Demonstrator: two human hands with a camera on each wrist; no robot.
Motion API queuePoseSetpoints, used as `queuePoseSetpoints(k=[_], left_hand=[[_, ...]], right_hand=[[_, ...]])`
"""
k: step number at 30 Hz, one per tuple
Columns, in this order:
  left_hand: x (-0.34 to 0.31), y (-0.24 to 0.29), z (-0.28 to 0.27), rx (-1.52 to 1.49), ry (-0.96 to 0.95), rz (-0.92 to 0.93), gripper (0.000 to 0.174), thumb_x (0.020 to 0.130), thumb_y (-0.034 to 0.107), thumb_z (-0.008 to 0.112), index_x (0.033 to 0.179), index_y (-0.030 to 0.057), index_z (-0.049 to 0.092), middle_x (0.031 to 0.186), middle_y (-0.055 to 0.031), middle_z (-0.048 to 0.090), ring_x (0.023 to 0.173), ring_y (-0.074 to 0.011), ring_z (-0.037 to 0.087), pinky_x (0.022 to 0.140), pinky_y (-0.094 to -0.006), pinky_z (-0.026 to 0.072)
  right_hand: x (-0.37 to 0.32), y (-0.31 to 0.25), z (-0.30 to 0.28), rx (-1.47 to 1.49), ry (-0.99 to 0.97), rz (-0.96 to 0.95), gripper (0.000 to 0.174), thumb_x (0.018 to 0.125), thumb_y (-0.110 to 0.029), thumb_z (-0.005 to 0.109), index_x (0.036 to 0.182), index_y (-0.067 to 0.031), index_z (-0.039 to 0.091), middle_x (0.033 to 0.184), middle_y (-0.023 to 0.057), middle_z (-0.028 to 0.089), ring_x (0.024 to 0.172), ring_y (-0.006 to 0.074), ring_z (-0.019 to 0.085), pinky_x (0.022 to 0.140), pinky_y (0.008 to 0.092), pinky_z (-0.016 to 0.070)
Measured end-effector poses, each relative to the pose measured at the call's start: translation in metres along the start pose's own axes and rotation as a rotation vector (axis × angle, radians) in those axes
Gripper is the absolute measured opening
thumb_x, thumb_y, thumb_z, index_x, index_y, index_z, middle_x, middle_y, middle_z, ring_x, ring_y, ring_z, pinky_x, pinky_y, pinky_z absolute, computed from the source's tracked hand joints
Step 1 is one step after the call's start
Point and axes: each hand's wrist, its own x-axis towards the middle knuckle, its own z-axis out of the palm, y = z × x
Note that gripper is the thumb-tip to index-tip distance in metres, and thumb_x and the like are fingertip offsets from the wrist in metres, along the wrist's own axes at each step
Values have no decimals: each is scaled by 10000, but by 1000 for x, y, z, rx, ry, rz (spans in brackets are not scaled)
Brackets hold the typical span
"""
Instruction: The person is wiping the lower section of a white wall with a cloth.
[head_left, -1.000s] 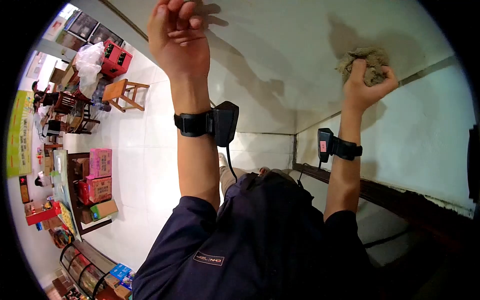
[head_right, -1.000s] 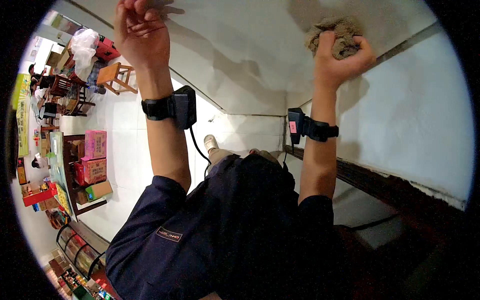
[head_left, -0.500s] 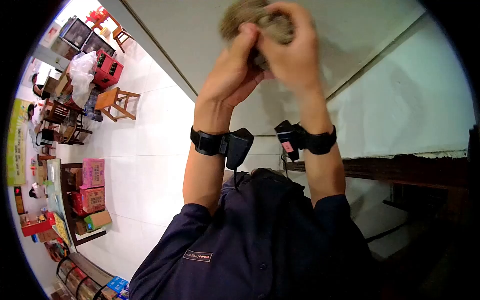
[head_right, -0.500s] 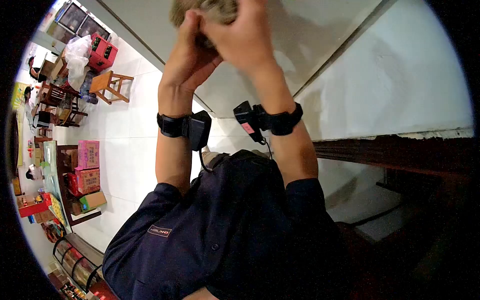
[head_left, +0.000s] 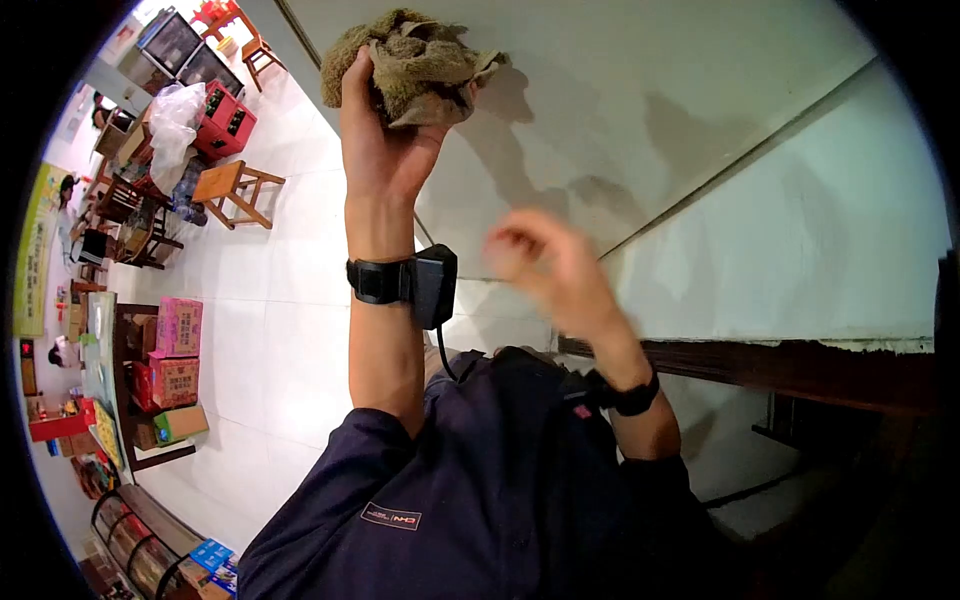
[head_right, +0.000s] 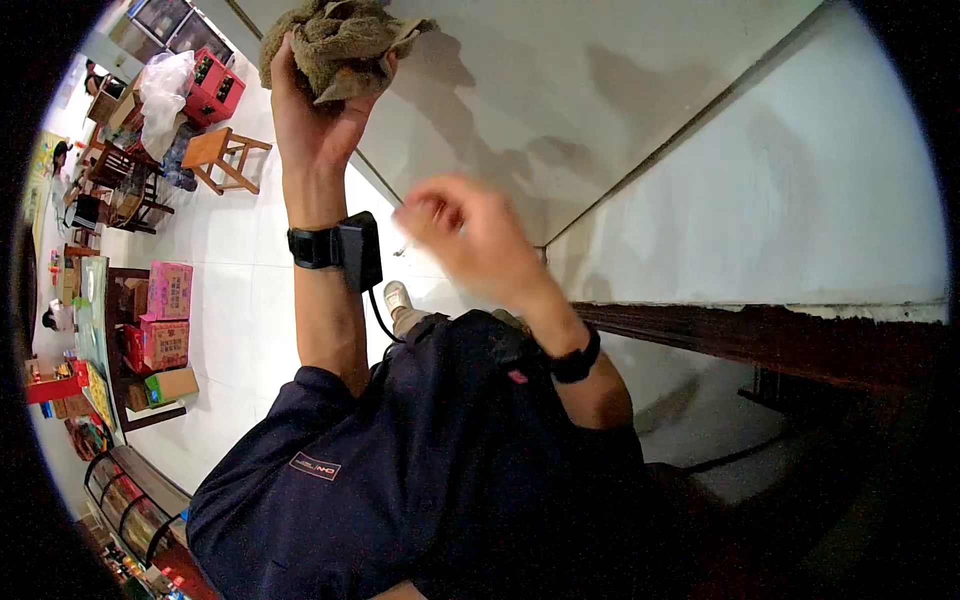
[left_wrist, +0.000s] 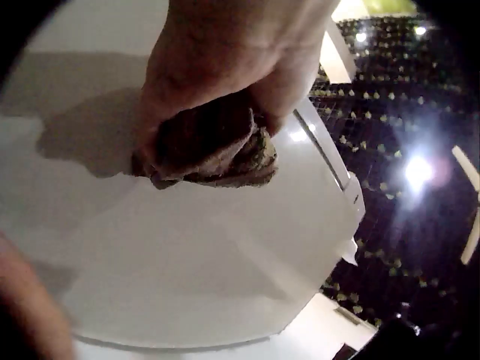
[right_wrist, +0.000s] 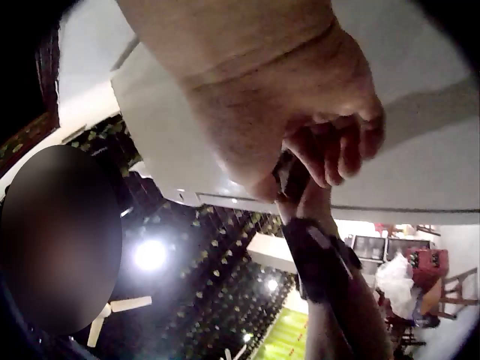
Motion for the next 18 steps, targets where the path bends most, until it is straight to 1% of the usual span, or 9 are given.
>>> queuePoseSetpoints(k=[2,4,6,8,9,14,16,17,18], left_hand=[[2,1,3,118,41,91,417,930,368,524,1226,75,493,1155,-84,571,1093,-233,553,912,-438,487],[3,-3,17,143,77,137,394,915,333,559,1208,74,506,1141,-74,575,1070,-222,565,882,-410,493],[3,-9,22,167,117,183,375,901,298,593,1190,72,519,1128,-64,579,1046,-212,577,853,-383,500],[4,-12,21,258,69,249,359,865,228,651,1163,67,532,1094,-53,583,994,-198,597,805,-354,510],[7,-15,19,266,60,284,358,852,202,667,1154,63,534,1070,-47,586,968,-177,604,774,-344,521],[1,-25,23,323,84,297,372,841,204,682,1136,38,529,1052,-55,589,936,-162,601,758,-331,526],[1,-26,21,557,63,332,389,834,206,694,1130,24,519,1053,-63,589,931,-161,596,758,-317,523],[1,-35,24,644,127,420,413,831,208,702,1134,9,503,1036,-65,598,925,-160,594,782,-316,514],[5,-42,16,778,53,536,464,793,173,731,1154,12,488,1119,-123,560,989,-224,580,824,-337,498]], right_hand=[[-8,6,24,68,-175,64,341,835,-284,693,1000,7,628,781,31,589,700,69,511,625,213,417],[-11,2,36,-52,-221,81,367,842,-306,689,985,27,628,707,16,567,626,76,496,578,219,412],[-9,3,43,-28,-205,59,373,853,-307,677,965,45,622,677,5,563,597,75,487,556,221,410],[-8,16,50,64,-16,99,490,820,-425,671,795,63,632,644,129,609,556,194,581,521,312,450],[-8,15,50,93,23,80,492,817,-427,674,716,53,626,566,106,589,491,190,557,481,316,432],[-7,19,52,20,-15,98,472,819,-409,675,668,35,621,508,97,565,461,175,551,475,303,432],[-8,16,52,65,54,90,450,811,-394,680,656,24,620,513,113,577,461,211,578,479,319,449],[-8,14,53,63,50,87,450,811,-394,680,656,24,620,513,113,577,461,211,578,479,319,449],[-8,13,53,-5,103,43,391,819,-349,682,696,20,637,537,75,585,499,143,553,493,292,439]])
